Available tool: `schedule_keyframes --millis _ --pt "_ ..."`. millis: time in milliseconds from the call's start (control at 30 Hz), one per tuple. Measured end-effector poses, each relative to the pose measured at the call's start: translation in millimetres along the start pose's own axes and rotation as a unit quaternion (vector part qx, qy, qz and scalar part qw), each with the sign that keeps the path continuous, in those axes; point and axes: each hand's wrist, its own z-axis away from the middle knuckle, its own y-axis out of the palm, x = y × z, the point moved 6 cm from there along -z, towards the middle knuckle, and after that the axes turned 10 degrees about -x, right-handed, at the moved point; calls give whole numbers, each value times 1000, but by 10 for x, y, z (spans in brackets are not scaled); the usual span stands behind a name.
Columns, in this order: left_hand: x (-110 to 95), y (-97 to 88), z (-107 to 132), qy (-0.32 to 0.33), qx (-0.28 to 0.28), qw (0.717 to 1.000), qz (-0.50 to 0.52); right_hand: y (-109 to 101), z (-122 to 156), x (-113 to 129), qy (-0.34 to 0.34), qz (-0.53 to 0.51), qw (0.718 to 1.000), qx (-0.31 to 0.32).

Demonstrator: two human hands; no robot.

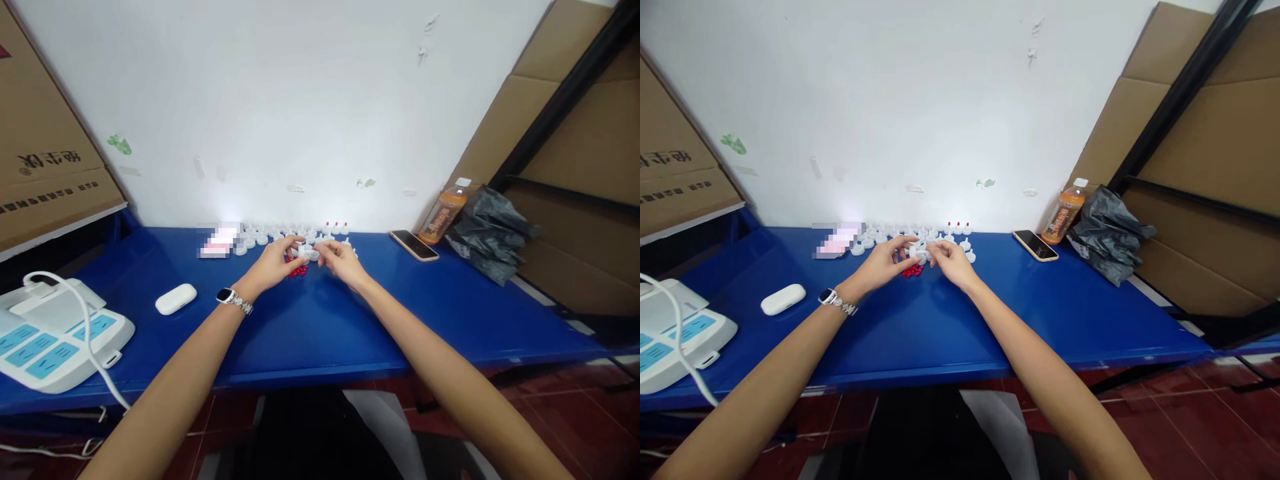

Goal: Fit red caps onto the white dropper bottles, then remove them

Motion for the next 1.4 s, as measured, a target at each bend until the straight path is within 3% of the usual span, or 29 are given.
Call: schedule_keyframes --millis 100,167,267,400,533,633,833,1067,1233,1333,1400 --pt "-83 94 22 -5 -5 1000 12 -16 20 25 22 -46 999 -4" --pt "-121 136 33 -7 -11 1000 13 -80 3 25 24 -51 998 -39" --pt "-151 146 39 -3 -16 1000 11 -219 -29 52 -33 42 994 -90" --pt "-149 128 33 -3 -6 1000 4 -234 -36 -2 -61 211 974 -53" --pt "-152 119 33 8 -8 1000 0 -202 -36 -50 -61 261 963 -32" --pt "-160 103 37 22 -17 1000 -3 -270 -104 0 -72 290 952 -58" --pt "-130 66 16 22 -8 1000 -2 -536 -648 92 -35 388 910 -137" --pt "-111 77 6 27 -2 1000 6 -392 -1351 -191 -4 522 849 -85" --pt "-104 128 19 25 9 1000 11 -276 -1448 -305 18 522 849 -86" --pt "-112 121 20 24 5 1000 6 -288 -1383 -185 0 499 860 -106" --pt "-133 98 20 28 -8 1000 -5 -326 -1264 -41 -22 446 885 -130"
